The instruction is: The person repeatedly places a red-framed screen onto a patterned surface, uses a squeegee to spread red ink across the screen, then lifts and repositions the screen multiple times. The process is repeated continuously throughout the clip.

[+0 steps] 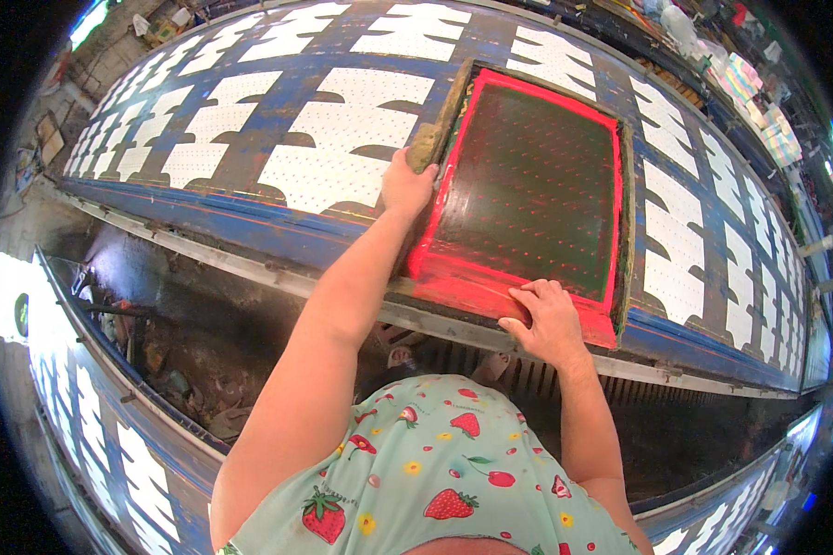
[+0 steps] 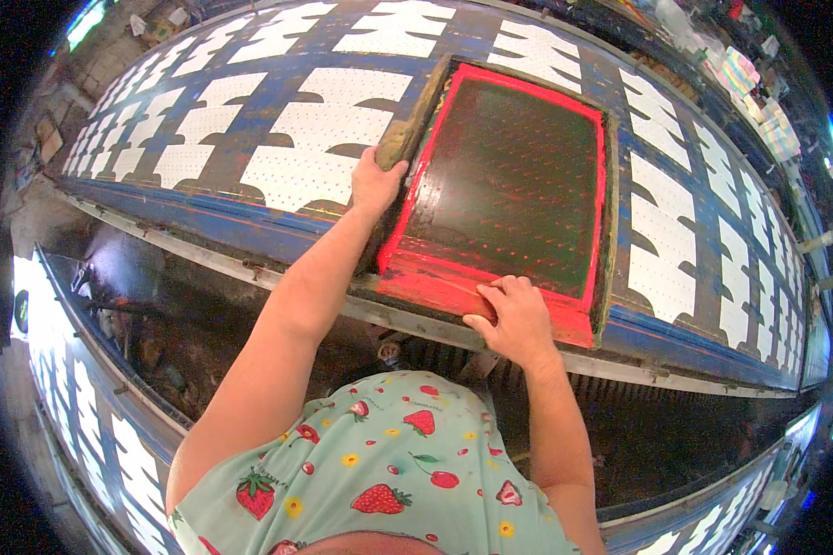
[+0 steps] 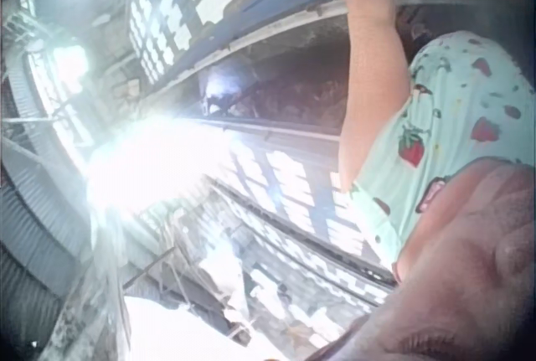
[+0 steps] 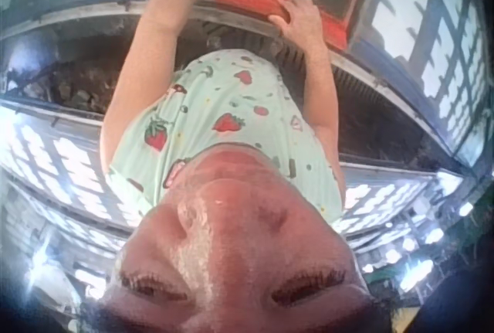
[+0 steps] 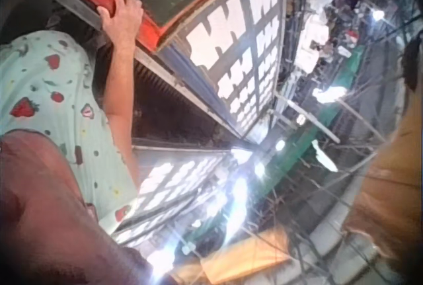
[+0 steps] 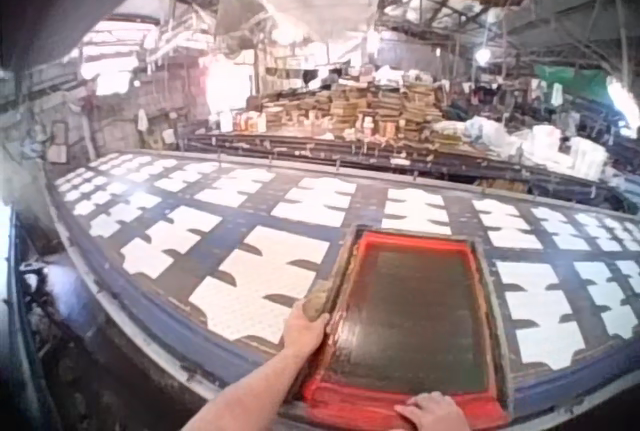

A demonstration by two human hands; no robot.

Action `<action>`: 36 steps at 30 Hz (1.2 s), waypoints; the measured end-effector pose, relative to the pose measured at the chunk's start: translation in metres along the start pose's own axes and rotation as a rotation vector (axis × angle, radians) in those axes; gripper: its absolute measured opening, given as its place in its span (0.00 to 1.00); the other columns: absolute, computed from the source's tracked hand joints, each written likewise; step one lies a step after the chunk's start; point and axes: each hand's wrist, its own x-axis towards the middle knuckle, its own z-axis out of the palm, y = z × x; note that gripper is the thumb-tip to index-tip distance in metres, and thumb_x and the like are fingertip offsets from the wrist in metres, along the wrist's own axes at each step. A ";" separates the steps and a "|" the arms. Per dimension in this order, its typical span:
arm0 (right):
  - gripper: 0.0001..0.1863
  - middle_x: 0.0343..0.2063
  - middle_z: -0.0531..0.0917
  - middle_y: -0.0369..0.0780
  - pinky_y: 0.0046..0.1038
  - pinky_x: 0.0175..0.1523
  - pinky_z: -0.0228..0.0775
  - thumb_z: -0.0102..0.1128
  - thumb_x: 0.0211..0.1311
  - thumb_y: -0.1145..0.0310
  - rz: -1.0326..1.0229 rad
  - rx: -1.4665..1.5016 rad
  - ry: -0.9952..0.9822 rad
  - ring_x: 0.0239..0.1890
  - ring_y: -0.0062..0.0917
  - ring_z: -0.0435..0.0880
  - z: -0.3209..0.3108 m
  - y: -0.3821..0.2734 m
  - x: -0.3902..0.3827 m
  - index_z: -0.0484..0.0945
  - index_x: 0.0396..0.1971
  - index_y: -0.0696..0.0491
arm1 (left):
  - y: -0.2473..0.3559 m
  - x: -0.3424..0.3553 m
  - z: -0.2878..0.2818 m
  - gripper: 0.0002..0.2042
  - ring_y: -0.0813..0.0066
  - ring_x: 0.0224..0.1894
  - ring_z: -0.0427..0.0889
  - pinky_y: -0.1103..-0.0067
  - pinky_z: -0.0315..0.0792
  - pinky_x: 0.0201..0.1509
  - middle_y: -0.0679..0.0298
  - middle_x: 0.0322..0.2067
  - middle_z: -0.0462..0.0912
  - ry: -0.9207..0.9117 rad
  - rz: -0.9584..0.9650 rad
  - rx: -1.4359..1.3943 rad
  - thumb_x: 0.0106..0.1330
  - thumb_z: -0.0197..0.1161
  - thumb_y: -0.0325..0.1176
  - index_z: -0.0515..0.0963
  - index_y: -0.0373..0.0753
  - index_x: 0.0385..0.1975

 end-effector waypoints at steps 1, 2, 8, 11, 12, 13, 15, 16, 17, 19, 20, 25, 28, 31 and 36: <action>0.28 0.53 0.90 0.45 0.46 0.63 0.78 0.77 0.67 0.47 -0.019 0.039 0.010 0.59 0.42 0.86 -0.001 0.006 -0.004 0.90 0.55 0.56 | 0.000 -0.001 0.000 0.35 0.44 0.60 0.91 0.58 0.82 0.67 0.42 0.56 0.91 0.000 -0.003 -0.007 0.64 0.84 0.44 0.81 0.31 0.67; 0.28 0.54 0.90 0.46 0.46 0.64 0.78 0.77 0.67 0.48 -0.043 0.081 0.025 0.59 0.43 0.86 -0.003 0.013 -0.009 0.90 0.55 0.56 | 0.000 0.000 0.000 0.32 0.47 0.59 0.91 0.60 0.82 0.66 0.43 0.54 0.92 0.009 -0.008 0.017 0.65 0.84 0.42 0.82 0.31 0.65; 0.19 0.57 0.91 0.47 0.46 0.71 0.77 0.79 0.65 0.68 0.051 0.147 0.299 0.62 0.46 0.87 -0.032 0.107 -0.059 0.90 0.54 0.56 | 0.003 0.001 -0.004 0.28 0.61 0.53 0.94 0.66 0.83 0.62 0.50 0.50 0.95 -0.047 -0.068 -0.045 0.66 0.84 0.41 0.86 0.31 0.61; 0.23 0.65 0.86 0.51 0.49 0.74 0.74 0.79 0.65 0.70 0.298 0.018 0.422 0.67 0.51 0.83 -0.040 0.166 -0.088 0.88 0.60 0.57 | 0.010 -0.001 -0.005 0.27 0.66 0.50 0.94 0.69 0.83 0.60 0.53 0.48 0.96 -0.056 -0.114 -0.052 0.66 0.85 0.39 0.87 0.30 0.60; 0.26 0.65 0.86 0.51 0.49 0.75 0.74 0.79 0.65 0.70 0.352 0.005 0.428 0.68 0.51 0.82 -0.040 0.182 -0.095 0.87 0.63 0.56 | 0.013 -0.001 -0.005 0.26 0.67 0.49 0.94 0.69 0.83 0.60 0.53 0.48 0.96 -0.044 -0.122 -0.041 0.66 0.85 0.38 0.88 0.30 0.59; 0.28 0.66 0.86 0.51 0.49 0.76 0.73 0.79 0.66 0.71 0.491 0.006 0.387 0.68 0.52 0.82 -0.038 0.195 -0.100 0.85 0.66 0.55 | 0.015 -0.002 -0.005 0.25 0.68 0.49 0.93 0.70 0.83 0.59 0.54 0.48 0.96 -0.040 -0.141 -0.029 0.65 0.85 0.37 0.88 0.30 0.59; 0.32 0.67 0.85 0.52 0.45 0.76 0.74 0.79 0.68 0.70 0.541 0.132 0.370 0.69 0.48 0.84 -0.032 0.213 -0.107 0.82 0.71 0.57 | 0.018 -0.002 -0.005 0.25 0.69 0.49 0.93 0.71 0.83 0.59 0.54 0.48 0.96 -0.036 -0.159 -0.027 0.66 0.85 0.36 0.88 0.29 0.59; 0.33 0.67 0.85 0.52 0.44 0.75 0.75 0.79 0.68 0.70 0.598 0.254 0.351 0.68 0.46 0.85 -0.028 0.219 -0.108 0.81 0.72 0.57 | 0.018 -0.002 -0.004 0.25 0.70 0.49 0.93 0.72 0.83 0.59 0.55 0.48 0.96 -0.033 -0.165 -0.035 0.66 0.85 0.36 0.88 0.29 0.59; 0.34 0.67 0.86 0.52 0.43 0.75 0.76 0.79 0.69 0.69 0.645 0.395 0.343 0.68 0.45 0.85 -0.024 0.223 -0.107 0.80 0.73 0.58 | 0.019 -0.002 -0.004 0.25 0.70 0.49 0.93 0.72 0.82 0.59 0.55 0.48 0.96 -0.031 -0.177 -0.056 0.66 0.85 0.36 0.88 0.29 0.59; 0.37 0.69 0.85 0.52 0.39 0.73 0.78 0.79 0.68 0.71 0.694 0.555 0.333 0.68 0.40 0.87 -0.016 0.225 -0.101 0.77 0.76 0.59 | 0.018 -0.001 -0.003 0.25 0.71 0.49 0.93 0.73 0.82 0.59 0.56 0.48 0.96 -0.030 -0.178 -0.117 0.67 0.84 0.35 0.88 0.28 0.60; 0.38 0.69 0.85 0.52 0.39 0.73 0.78 0.79 0.68 0.72 0.671 0.575 0.356 0.68 0.39 0.87 -0.013 0.223 -0.098 0.76 0.77 0.59 | 0.018 0.000 -0.003 0.25 0.71 0.49 0.93 0.73 0.82 0.59 0.56 0.48 0.96 -0.033 -0.189 -0.123 0.67 0.84 0.35 0.87 0.28 0.60; 0.40 0.69 0.85 0.51 0.37 0.72 0.78 0.76 0.65 0.82 0.701 0.578 0.379 0.68 0.36 0.87 -0.009 0.216 -0.089 0.74 0.78 0.60 | 0.020 0.002 -0.006 0.24 0.73 0.50 0.92 0.74 0.82 0.60 0.58 0.49 0.96 -0.097 -0.242 -0.130 0.67 0.84 0.34 0.87 0.29 0.60; 0.40 0.66 0.86 0.50 0.35 0.70 0.79 0.73 0.64 0.85 0.744 0.587 0.368 0.64 0.34 0.88 -0.008 0.216 -0.086 0.74 0.78 0.60 | 0.024 0.001 -0.008 0.24 0.73 0.51 0.92 0.74 0.81 0.61 0.58 0.49 0.96 -0.112 -0.259 -0.173 0.67 0.84 0.33 0.88 0.29 0.60; 0.39 0.65 0.87 0.49 0.34 0.67 0.80 0.71 0.63 0.87 0.715 0.547 0.409 0.61 0.33 0.89 -0.004 0.217 -0.082 0.76 0.77 0.60 | 0.027 -0.001 -0.008 0.24 0.73 0.51 0.91 0.73 0.81 0.61 0.59 0.50 0.96 -0.084 -0.262 -0.102 0.68 0.83 0.33 0.87 0.29 0.61; 0.30 0.62 0.90 0.48 0.35 0.68 0.80 0.71 0.62 0.81 0.776 0.503 0.462 0.62 0.34 0.89 -0.015 0.205 -0.071 0.85 0.67 0.60 | 0.024 -0.001 -0.009 0.23 0.67 0.52 0.91 0.70 0.82 0.61 0.56 0.52 0.94 -0.155 -0.259 -0.393 0.70 0.79 0.31 0.86 0.31 0.63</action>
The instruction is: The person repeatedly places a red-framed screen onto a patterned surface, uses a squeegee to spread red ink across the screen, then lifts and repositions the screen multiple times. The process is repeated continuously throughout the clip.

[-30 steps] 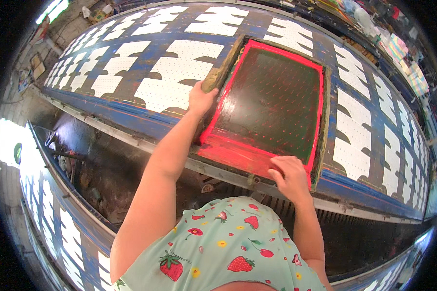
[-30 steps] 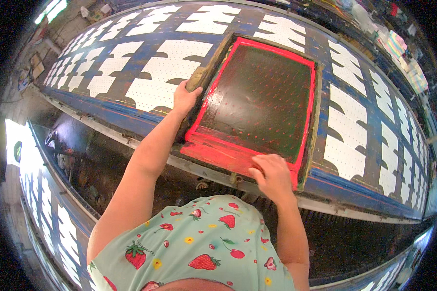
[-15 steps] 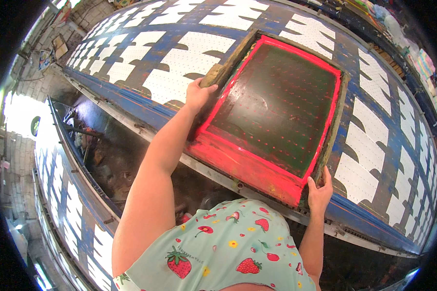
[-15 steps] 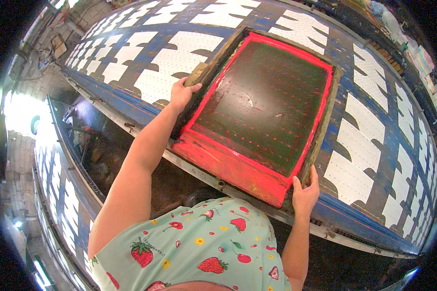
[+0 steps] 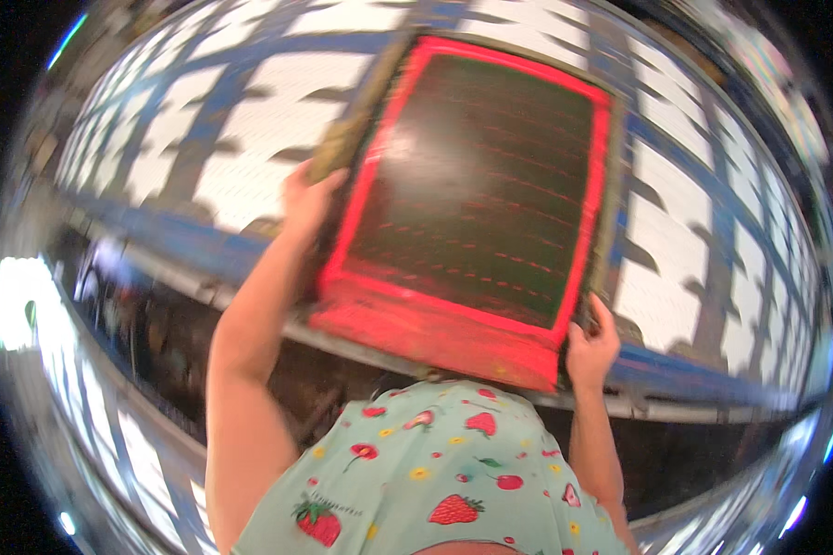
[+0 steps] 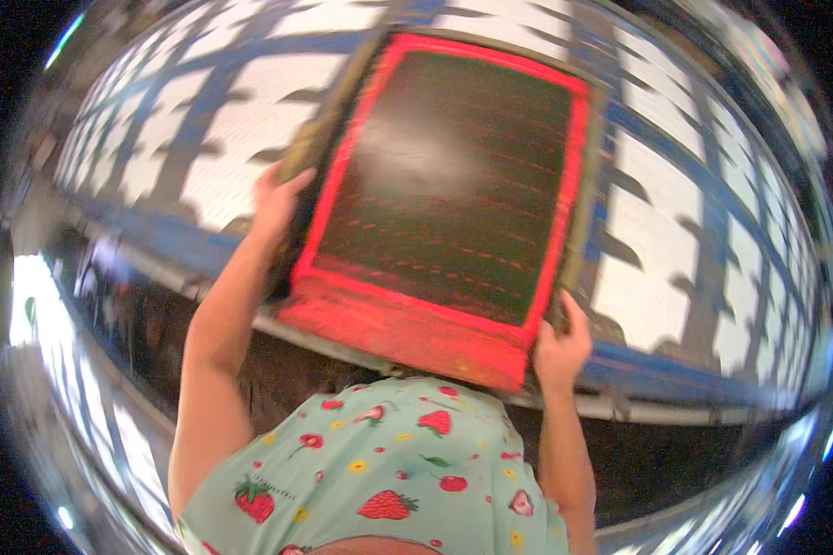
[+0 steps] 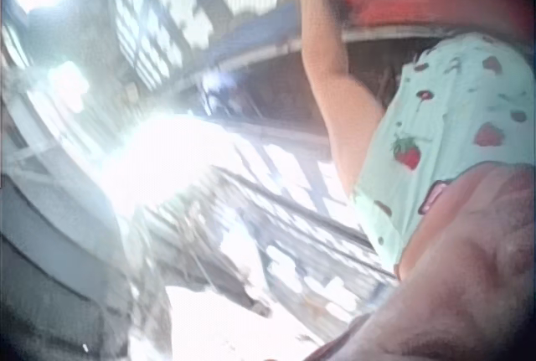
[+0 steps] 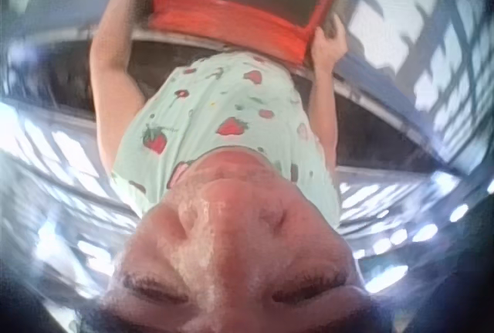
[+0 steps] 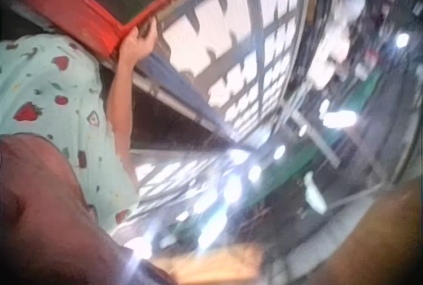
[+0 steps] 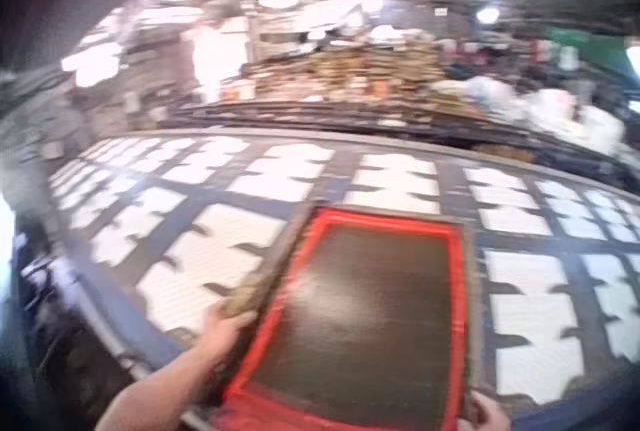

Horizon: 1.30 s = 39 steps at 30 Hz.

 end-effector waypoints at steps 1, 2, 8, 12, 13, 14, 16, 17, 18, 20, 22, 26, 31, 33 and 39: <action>0.31 0.60 0.90 0.48 0.36 0.67 0.81 0.71 0.60 0.82 -0.016 -0.001 -0.003 0.61 0.35 0.90 -0.003 -0.007 0.000 0.86 0.66 0.59 | -0.001 -0.002 -0.001 0.22 0.66 0.52 0.91 0.70 0.82 0.61 0.56 0.53 0.94 -0.050 0.030 -0.064 0.71 0.77 0.30 0.86 0.31 0.63; 0.31 0.56 0.91 0.46 0.36 0.63 0.82 0.72 0.58 0.82 -0.081 -0.030 0.034 0.58 0.37 0.91 -0.004 -0.014 0.001 0.87 0.65 0.55 | 0.000 0.003 -0.003 0.21 0.66 0.52 0.91 0.69 0.82 0.61 0.56 0.53 0.94 -0.055 -0.001 -0.043 0.72 0.77 0.28 0.85 0.30 0.63; 0.28 0.46 0.88 0.47 0.45 0.63 0.81 0.73 0.57 0.77 -0.157 -0.115 0.049 0.54 0.48 0.88 -0.041 -0.045 0.008 0.88 0.61 0.49 | 0.023 0.012 -0.007 0.18 0.67 0.51 0.91 0.69 0.83 0.60 0.59 0.52 0.92 -0.064 -0.148 -0.074 0.75 0.75 0.28 0.84 0.31 0.62; 0.28 0.48 0.88 0.48 0.45 0.65 0.80 0.71 0.59 0.77 -0.112 -0.157 0.032 0.57 0.48 0.87 -0.087 -0.035 0.031 0.88 0.62 0.49 | 0.042 -0.009 0.025 0.17 0.67 0.49 0.91 0.70 0.83 0.59 0.58 0.51 0.92 -0.074 -0.080 -0.057 0.75 0.74 0.27 0.84 0.30 0.60; 0.28 0.49 0.88 0.48 0.45 0.65 0.80 0.70 0.59 0.77 -0.101 -0.161 0.040 0.57 0.48 0.87 -0.099 -0.028 0.038 0.88 0.62 0.48 | 0.046 -0.018 0.042 0.16 0.67 0.48 0.91 0.70 0.83 0.59 0.59 0.50 0.93 -0.063 -0.067 -0.062 0.75 0.74 0.26 0.85 0.30 0.60; 0.28 0.49 0.88 0.48 0.45 0.65 0.80 0.70 0.59 0.77 -0.079 -0.166 0.042 0.57 0.48 0.87 -0.113 -0.018 0.044 0.88 0.62 0.48 | 0.050 -0.027 0.060 0.16 0.68 0.48 0.91 0.70 0.83 0.58 0.59 0.50 0.93 -0.069 -0.034 -0.074 0.75 0.74 0.26 0.85 0.30 0.59; 0.29 0.50 0.88 0.47 0.45 0.66 0.80 0.68 0.60 0.77 -0.022 -0.175 0.037 0.57 0.48 0.87 -0.142 0.006 0.056 0.88 0.63 0.47 | 0.054 -0.047 0.100 0.15 0.69 0.47 0.91 0.71 0.83 0.57 0.60 0.49 0.93 -0.067 -0.004 -0.094 0.75 0.74 0.26 0.85 0.31 0.59; 0.29 0.50 0.88 0.47 0.45 0.65 0.81 0.68 0.59 0.77 0.009 -0.176 0.040 0.58 0.48 0.87 -0.157 0.020 0.061 0.87 0.63 0.47 | 0.054 -0.057 0.121 0.15 0.69 0.47 0.91 0.71 0.83 0.57 0.61 0.49 0.93 -0.087 0.028 -0.119 0.75 0.74 0.25 0.85 0.31 0.59; 0.30 0.51 0.88 0.47 0.45 0.65 0.81 0.68 0.59 0.78 0.048 -0.177 0.036 0.58 0.48 0.87 -0.172 0.035 0.066 0.87 0.64 0.47 | 0.056 -0.066 0.140 0.14 0.71 0.47 0.91 0.73 0.82 0.56 0.62 0.48 0.93 -0.061 0.027 -0.069 0.75 0.74 0.25 0.86 0.31 0.58; 0.31 0.53 0.89 0.48 0.45 0.65 0.81 0.68 0.58 0.78 0.012 -0.179 0.088 0.58 0.48 0.88 -0.202 0.072 0.077 0.87 0.65 0.47 | 0.053 -0.093 0.186 0.14 0.73 0.45 0.90 0.74 0.82 0.54 0.63 0.48 0.93 -0.069 0.046 -0.116 0.73 0.75 0.23 0.86 0.32 0.57; 0.32 0.55 0.89 0.48 0.45 0.65 0.81 0.67 0.57 0.79 0.021 -0.148 0.113 0.59 0.49 0.88 -0.231 0.110 0.085 0.86 0.65 0.47 | 0.053 -0.122 0.227 0.14 0.74 0.45 0.90 0.75 0.82 0.53 0.63 0.47 0.92 -0.047 0.085 -0.084 0.72 0.75 0.22 0.86 0.31 0.56; 0.33 0.60 0.89 0.48 0.43 0.65 0.81 0.67 0.58 0.79 0.109 -0.147 0.131 0.59 0.48 0.89 -0.289 0.170 0.093 0.86 0.67 0.46 | 0.051 -0.176 0.301 0.16 0.72 0.48 0.90 0.73 0.83 0.57 0.61 0.49 0.93 -0.069 0.089 -0.138 0.72 0.75 0.21 0.85 0.29 0.58; 0.35 0.58 0.91 0.45 0.39 0.61 0.83 0.67 0.58 0.80 0.175 -0.079 0.122 0.54 0.42 0.91 -0.340 0.212 0.101 0.87 0.68 0.43 | 0.055 -0.215 0.360 0.17 0.72 0.49 0.89 0.73 0.81 0.59 0.61 0.50 0.92 -0.055 0.074 -0.161 0.72 0.75 0.22 0.85 0.30 0.59; 0.35 0.56 0.92 0.45 0.37 0.60 0.84 0.68 0.57 0.81 0.201 -0.069 0.121 0.52 0.39 0.93 -0.352 0.225 0.106 0.87 0.68 0.46 | 0.055 -0.224 0.373 0.17 0.73 0.49 0.89 0.74 0.80 0.59 0.62 0.50 0.92 -0.046 0.081 -0.137 0.72 0.75 0.22 0.85 0.30 0.59; 0.35 0.57 0.92 0.46 0.35 0.59 0.84 0.69 0.58 0.84 0.174 -0.020 0.124 0.51 0.36 0.93 -0.376 0.254 0.115 0.85 0.69 0.50 | 0.054 -0.237 0.400 0.17 0.76 0.48 0.87 0.77 0.80 0.57 0.64 0.49 0.91 -0.055 0.112 -0.099 0.72 0.75 0.22 0.86 0.31 0.59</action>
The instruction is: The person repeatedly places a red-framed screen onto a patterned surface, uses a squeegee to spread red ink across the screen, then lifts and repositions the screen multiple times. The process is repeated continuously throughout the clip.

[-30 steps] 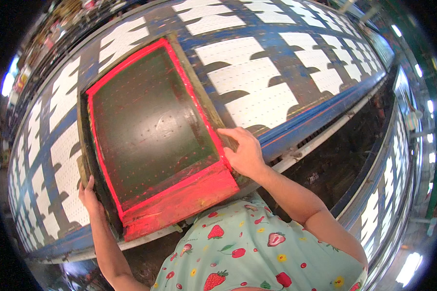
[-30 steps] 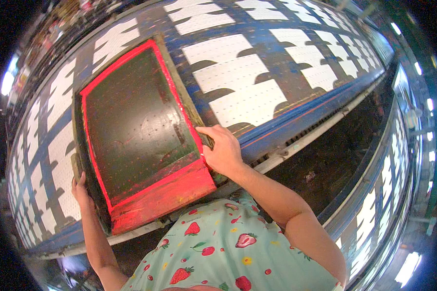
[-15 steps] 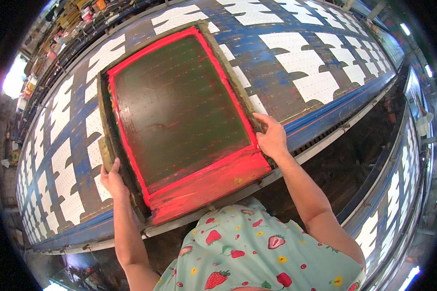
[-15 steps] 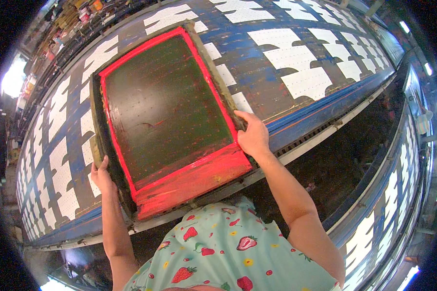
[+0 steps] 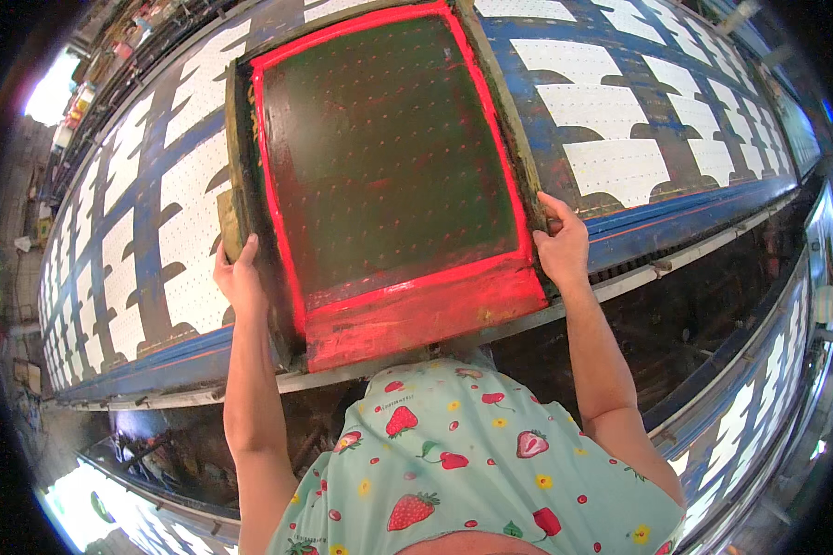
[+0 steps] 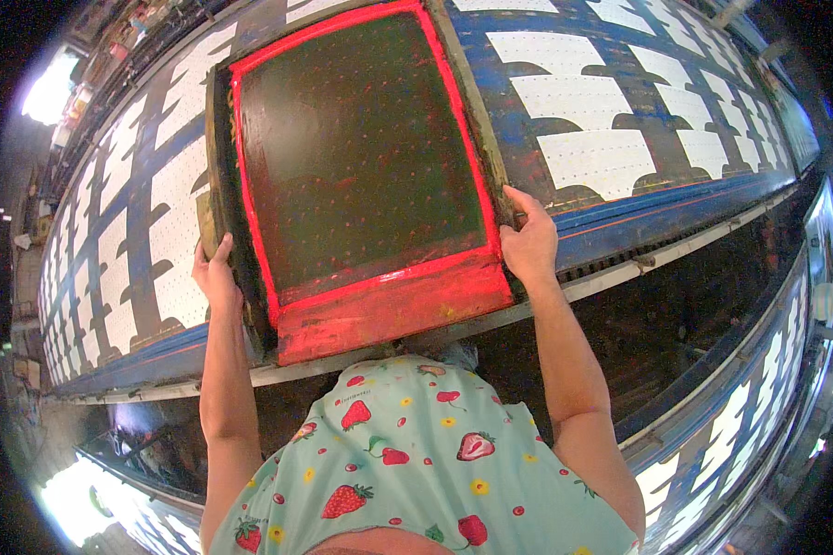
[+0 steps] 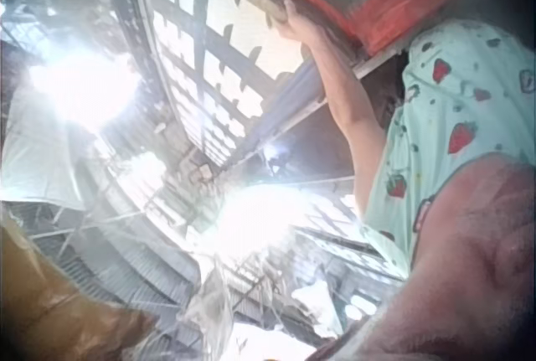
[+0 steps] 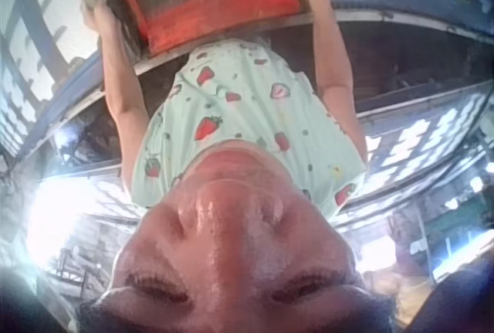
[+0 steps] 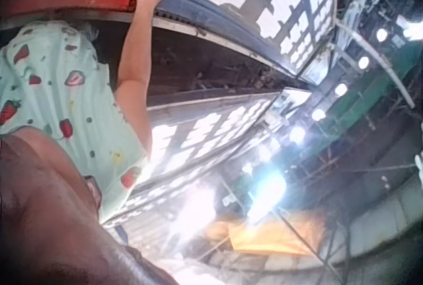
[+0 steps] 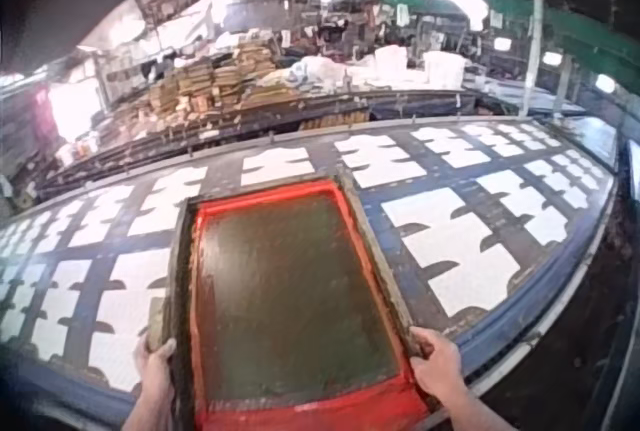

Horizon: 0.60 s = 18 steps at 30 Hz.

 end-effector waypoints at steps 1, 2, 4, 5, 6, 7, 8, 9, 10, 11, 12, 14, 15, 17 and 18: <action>0.36 0.57 0.92 0.47 0.35 0.58 0.85 0.69 0.59 0.84 0.033 0.054 -0.035 0.50 0.35 0.93 -0.003 0.002 0.001 0.85 0.70 0.50 | 0.000 -0.001 0.003 0.17 0.76 0.48 0.88 0.77 0.80 0.57 0.64 0.49 0.91 0.007 0.007 -0.002 0.72 0.75 0.22 0.86 0.31 0.59; 0.35 0.58 0.91 0.48 0.36 0.60 0.84 0.70 0.60 0.83 0.031 0.044 -0.047 0.52 0.37 0.93 -0.004 0.002 0.002 0.85 0.70 0.50 | -0.001 -0.002 0.005 0.17 0.76 0.47 0.88 0.77 0.80 0.57 0.64 0.49 0.91 0.011 0.006 -0.005 0.72 0.75 0.22 0.86 0.31 0.59; 0.33 0.60 0.90 0.49 0.39 0.64 0.83 0.72 0.63 0.81 0.016 0.053 -0.064 0.56 0.41 0.91 -0.007 -0.002 0.000 0.85 0.70 0.49 | -0.001 -0.002 0.008 0.17 0.75 0.48 0.88 0.76 0.80 0.57 0.63 0.49 0.92 0.018 -0.009 0.025 0.72 0.75 0.22 0.86 0.30 0.60; 0.32 0.61 0.89 0.49 0.41 0.67 0.81 0.74 0.64 0.78 -0.135 -0.058 -0.022 0.59 0.42 0.90 -0.007 -0.007 -0.003 0.85 0.70 0.48 | -0.001 -0.001 0.009 0.18 0.74 0.48 0.89 0.76 0.80 0.58 0.62 0.50 0.92 0.020 -0.022 0.056 0.72 0.76 0.23 0.86 0.30 0.60; 0.32 0.63 0.88 0.49 0.43 0.69 0.79 0.76 0.65 0.76 -0.272 -0.164 0.011 0.62 0.44 0.88 -0.008 -0.013 -0.008 0.85 0.70 0.47 | -0.002 0.000 0.009 0.19 0.74 0.49 0.89 0.75 0.80 0.59 0.61 0.50 0.93 0.037 -0.055 0.093 0.72 0.76 0.24 0.85 0.29 0.61; 0.31 0.65 0.87 0.48 0.45 0.72 0.78 0.78 0.66 0.73 -0.330 -0.296 0.025 0.64 0.46 0.87 -0.009 -0.021 -0.012 0.85 0.70 0.47 | -0.004 0.001 0.010 0.19 0.73 0.49 0.89 0.75 0.80 0.59 0.61 0.50 0.93 0.016 -0.046 0.066 0.72 0.76 0.24 0.86 0.29 0.61; 0.30 0.66 0.86 0.48 0.47 0.74 0.76 0.78 0.66 0.71 -0.501 -0.328 0.019 0.66 0.47 0.85 -0.011 -0.030 -0.020 0.85 0.69 0.47 | -0.007 0.002 0.011 0.19 0.73 0.48 0.89 0.75 0.80 0.59 0.61 0.50 0.93 0.011 -0.057 0.044 0.71 0.77 0.24 0.86 0.29 0.61; 0.30 0.68 0.84 0.48 0.49 0.75 0.74 0.79 0.67 0.68 -0.589 -0.386 -0.011 0.68 0.47 0.84 -0.013 -0.039 -0.035 0.85 0.69 0.47 | -0.009 0.002 0.012 0.19 0.73 0.48 0.89 0.75 0.80 0.59 0.60 0.50 0.93 0.006 -0.070 0.022 0.71 0.77 0.25 0.86 0.29 0.60; 0.29 0.69 0.83 0.47 0.50 0.77 0.73 0.79 0.67 0.66 -0.665 -0.467 -0.062 0.70 0.48 0.82 -0.011 -0.050 -0.052 0.85 0.68 0.46 | -0.012 0.004 0.012 0.19 0.73 0.47 0.90 0.75 0.80 0.58 0.61 0.49 0.94 0.017 -0.074 0.079 0.71 0.77 0.24 0.86 0.28 0.59; 0.28 0.69 0.83 0.46 0.51 0.77 0.74 0.78 0.67 0.66 -0.756 -0.353 -0.218 0.70 0.47 0.83 -0.008 -0.060 -0.066 0.85 0.68 0.47 | -0.013 0.006 0.011 0.18 0.73 0.47 0.90 0.75 0.80 0.58 0.61 0.48 0.94 0.026 -0.078 0.136 0.70 0.77 0.24 0.86 0.28 0.59; 0.27 0.69 0.83 0.46 0.51 0.76 0.75 0.78 0.67 0.66 -0.823 -0.278 -0.402 0.69 0.46 0.83 -0.004 -0.069 -0.078 0.86 0.67 0.47 | -0.015 0.008 0.010 0.18 0.73 0.47 0.90 0.75 0.80 0.57 0.61 0.47 0.94 0.036 -0.081 0.191 0.70 0.78 0.24 0.86 0.28 0.58; 0.26 0.67 0.84 0.45 0.50 0.75 0.76 0.75 0.67 0.69 -0.868 -0.293 -0.576 0.69 0.45 0.84 0.013 -0.085 -0.104 0.87 0.65 0.47 | -0.018 0.009 0.008 0.19 0.69 0.47 0.91 0.71 0.81 0.59 0.58 0.47 0.95 0.016 -0.054 0.183 0.69 0.79 0.29 0.87 0.28 0.56; 0.25 0.67 0.85 0.45 0.49 0.74 0.77 0.74 0.66 0.70 -0.887 -0.312 -0.670 0.69 0.45 0.84 0.020 -0.091 -0.112 0.87 0.64 0.47 | -0.019 0.010 0.008 0.19 0.68 0.47 0.92 0.71 0.81 0.60 0.57 0.47 0.95 0.015 -0.034 0.220 0.69 0.80 0.30 0.87 0.27 0.56; 0.26 0.64 0.86 0.45 0.48 0.72 0.78 0.73 0.63 0.73 -0.924 -0.425 -0.607 0.67 0.44 0.85 0.029 -0.100 -0.114 0.87 0.63 0.48 | -0.020 0.009 0.006 0.21 0.66 0.47 0.92 0.69 0.81 0.60 0.53 0.46 0.95 0.022 0.012 0.304 0.69 0.81 0.36 0.87 0.27 0.55; 0.27 0.62 0.87 0.44 0.47 0.72 0.79 0.72 0.61 0.74 -0.904 -0.511 -0.612 0.66 0.44 0.86 0.033 -0.103 -0.114 0.87 0.63 0.49 | -0.021 0.009 0.006 0.22 0.66 0.47 0.92 0.69 0.81 0.60 0.53 0.45 0.95 0.031 0.039 0.315 0.70 0.80 0.37 0.87 0.27 0.55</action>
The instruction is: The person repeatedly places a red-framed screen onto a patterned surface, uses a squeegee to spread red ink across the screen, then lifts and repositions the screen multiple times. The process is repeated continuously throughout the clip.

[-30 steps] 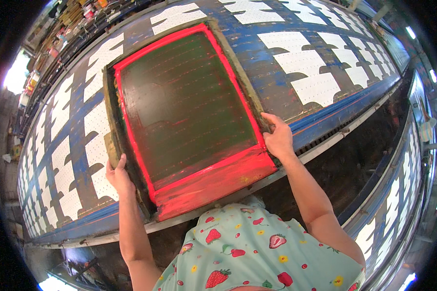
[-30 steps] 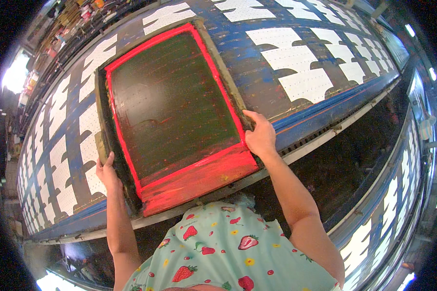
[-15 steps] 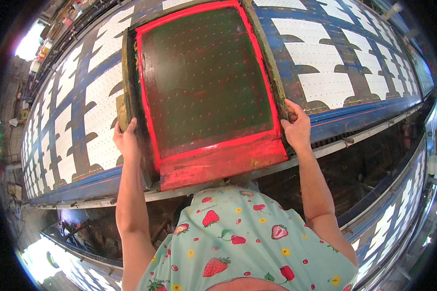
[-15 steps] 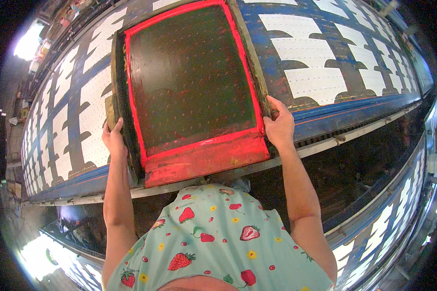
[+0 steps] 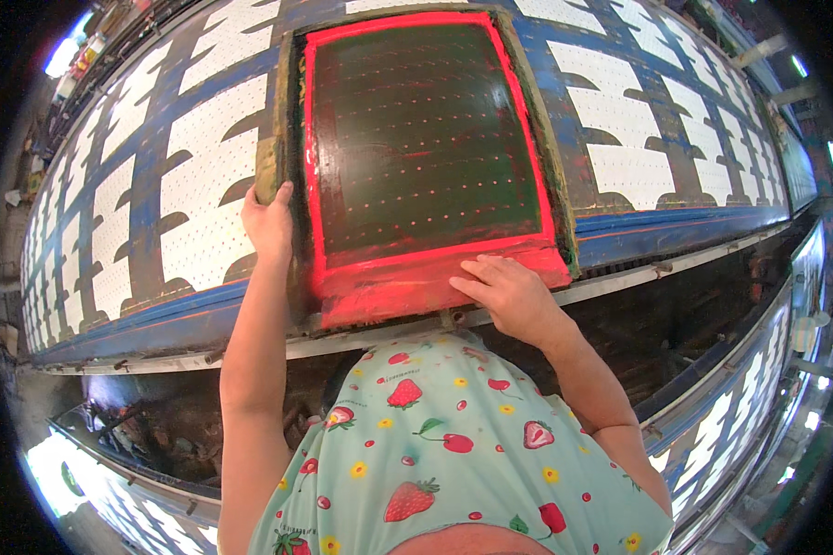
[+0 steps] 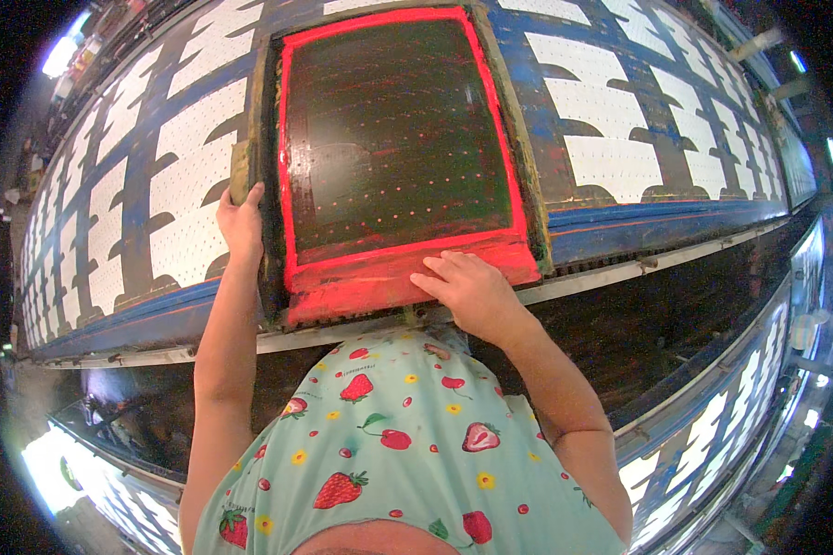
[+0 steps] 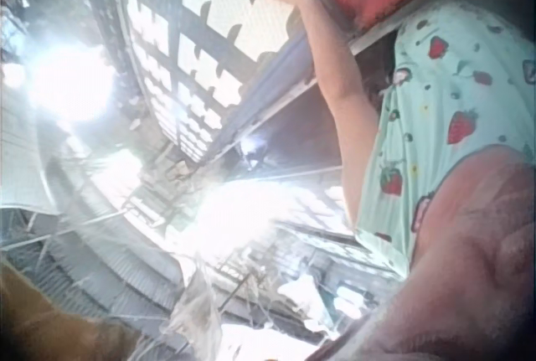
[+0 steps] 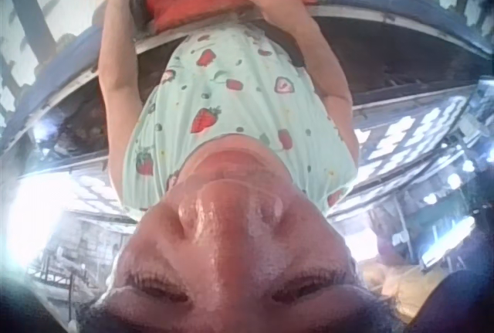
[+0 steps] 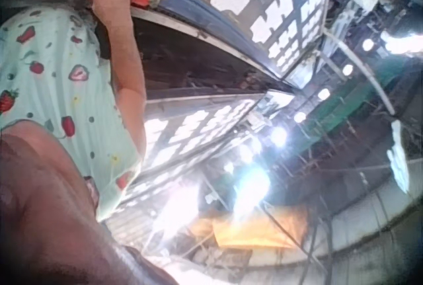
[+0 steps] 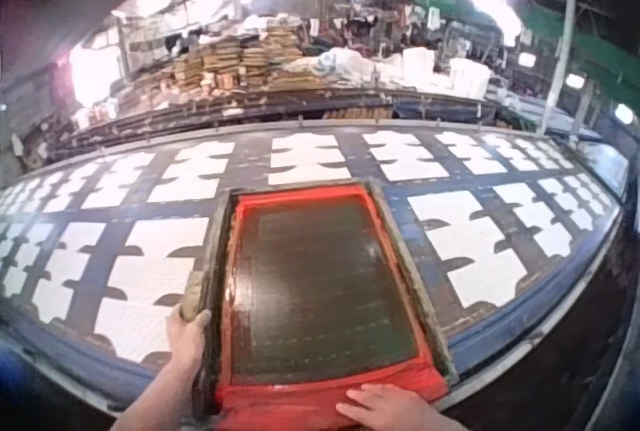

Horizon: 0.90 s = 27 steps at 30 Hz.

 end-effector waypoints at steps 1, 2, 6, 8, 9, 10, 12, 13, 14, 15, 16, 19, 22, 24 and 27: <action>0.27 0.61 0.88 0.44 0.47 0.71 0.80 0.71 0.60 0.75 -0.018 -0.012 0.074 0.65 0.43 0.86 0.000 -0.004 0.004 0.87 0.63 0.49 | 0.000 0.000 0.000 0.22 0.65 0.47 0.92 0.69 0.81 0.60 0.53 0.45 0.95 0.009 0.006 0.014 0.70 0.80 0.38 0.87 0.27 0.55; 0.27 0.60 0.88 0.44 0.46 0.70 0.80 0.71 0.59 0.75 0.000 -0.018 0.101 0.64 0.43 0.87 0.000 -0.007 0.008 0.87 0.62 0.50 | -0.001 -0.001 0.001 0.22 0.65 0.47 0.92 0.69 0.81 0.60 0.53 0.45 0.95 0.012 0.008 0.026 0.70 0.80 0.39 0.87 0.27 0.55; 0.26 0.57 0.90 0.41 0.45 0.67 0.82 0.70 0.59 0.77 0.040 -0.100 0.058 0.61 0.41 0.88 -0.001 -0.027 0.037 0.87 0.60 0.52 | -0.005 0.001 0.005 0.23 0.53 0.63 0.87 0.64 0.75 0.72 0.44 0.60 0.89 0.114 0.034 -0.003 0.80 0.69 0.37 0.81 0.28 0.68; 0.27 0.54 0.92 0.42 0.46 0.63 0.83 0.67 0.58 0.80 0.099 -0.076 -0.017 0.59 0.42 0.90 -0.004 -0.032 0.058 0.88 0.60 0.50 | -0.012 0.000 0.005 0.26 0.49 0.71 0.81 0.61 0.71 0.78 0.42 0.68 0.82 0.102 0.134 0.024 0.83 0.65 0.35 0.76 0.29 0.75; 0.28 0.53 0.92 0.43 0.46 0.62 0.83 0.66 0.58 0.82 0.130 -0.079 -0.047 0.59 0.42 0.90 -0.009 -0.032 0.066 0.89 0.60 0.49 | -0.015 0.001 0.007 0.26 0.49 0.71 0.81 0.61 0.71 0.79 0.42 0.69 0.82 0.117 0.183 0.020 0.83 0.65 0.36 0.75 0.29 0.76; 0.29 0.53 0.92 0.43 0.46 0.61 0.83 0.65 0.57 0.83 0.203 -0.091 -0.125 0.58 0.43 0.90 -0.012 -0.035 0.071 0.89 0.60 0.49 | -0.019 0.004 0.007 0.27 0.49 0.71 0.80 0.61 0.71 0.79 0.43 0.69 0.81 0.131 0.217 0.019 0.82 0.65 0.36 0.75 0.30 0.76; 0.30 0.51 0.92 0.45 0.47 0.62 0.83 0.64 0.58 0.83 0.221 -0.079 -0.146 0.59 0.45 0.90 -0.021 -0.039 0.068 0.89 0.61 0.48 | -0.026 0.009 0.007 0.28 0.48 0.73 0.80 0.62 0.70 0.80 0.43 0.70 0.81 0.119 0.268 0.012 0.83 0.66 0.36 0.74 0.30 0.77; 0.30 0.51 0.92 0.45 0.48 0.62 0.83 0.64 0.58 0.83 0.231 -0.083 -0.160 0.59 0.45 0.90 -0.022 -0.042 0.064 0.89 0.61 0.48 | -0.028 0.009 0.008 0.28 0.50 0.73 0.80 0.63 0.70 0.80 0.44 0.71 0.80 0.095 0.250 -0.017 0.83 0.66 0.36 0.74 0.30 0.77; 0.30 0.51 0.92 0.45 0.48 0.62 0.83 0.64 0.58 0.83 0.213 -0.084 -0.147 0.58 0.46 0.90 -0.022 -0.045 0.060 0.89 0.61 0.47 | -0.030 0.010 0.009 0.28 0.51 0.74 0.79 0.64 0.69 0.81 0.45 0.71 0.80 0.065 0.219 -0.050 0.83 0.66 0.37 0.74 0.31 0.78; 0.30 0.52 0.92 0.45 0.48 0.64 0.83 0.64 0.57 0.84 0.227 -0.082 -0.144 0.60 0.46 0.89 -0.019 -0.050 0.055 0.89 0.61 0.49 | -0.031 0.011 0.010 0.27 0.51 0.73 0.80 0.65 0.71 0.79 0.45 0.71 0.81 0.082 0.231 -0.046 0.84 0.65 0.37 0.75 0.30 0.77; 0.30 0.53 0.92 0.45 0.47 0.65 0.83 0.64 0.57 0.84 0.260 -0.097 -0.141 0.60 0.46 0.89 -0.012 -0.054 0.051 0.89 0.61 0.49 | -0.032 0.010 0.011 0.27 0.49 0.73 0.80 0.63 0.71 0.80 0.44 0.70 0.81 0.095 0.250 -0.052 0.83 0.66 0.37 0.76 0.30 0.76; 0.32 0.59 0.92 0.42 0.44 0.68 0.82 0.67 0.54 0.83 0.252 -0.159 -0.064 0.63 0.41 0.89 0.009 -0.061 0.041 0.89 0.62 0.48 | -0.029 0.009 0.011 0.27 0.48 0.73 0.80 0.62 0.71 0.80 0.43 0.70 0.81 0.083 0.226 -0.055 0.82 0.65 0.36 0.76 0.29 0.76; 0.32 0.58 0.91 0.41 0.45 0.67 0.82 0.68 0.54 0.82 0.192 -0.180 0.085 0.62 0.40 0.90 0.025 -0.057 0.039 0.89 0.62 0.48 | -0.025 0.006 0.008 0.27 0.52 0.73 0.80 0.65 0.71 0.79 0.45 0.71 0.81 0.073 0.199 -0.028 0.84 0.65 0.37 0.75 0.31 0.77; 0.32 0.56 0.91 0.41 0.45 0.65 0.82 0.68 0.54 0.81 0.139 -0.200 0.170 0.60 0.40 0.90 0.032 -0.045 0.049 0.89 0.62 0.48 | -0.022 0.005 0.007 0.27 0.52 0.73 0.80 0.65 0.71 0.79 0.45 0.72 0.81 0.071 0.192 -0.027 0.84 0.65 0.37 0.75 0.31 0.78; 0.33 0.56 0.91 0.40 0.45 0.62 0.82 0.68 0.53 0.82 0.100 -0.230 0.226 0.60 0.40 0.90 0.034 -0.017 0.077 0.89 0.62 0.49 | -0.020 0.005 0.007 0.26 0.47 0.72 0.81 0.62 0.72 0.79 0.42 0.69 0.82 0.079 0.206 -0.054 0.82 0.66 0.34 0.76 0.29 0.75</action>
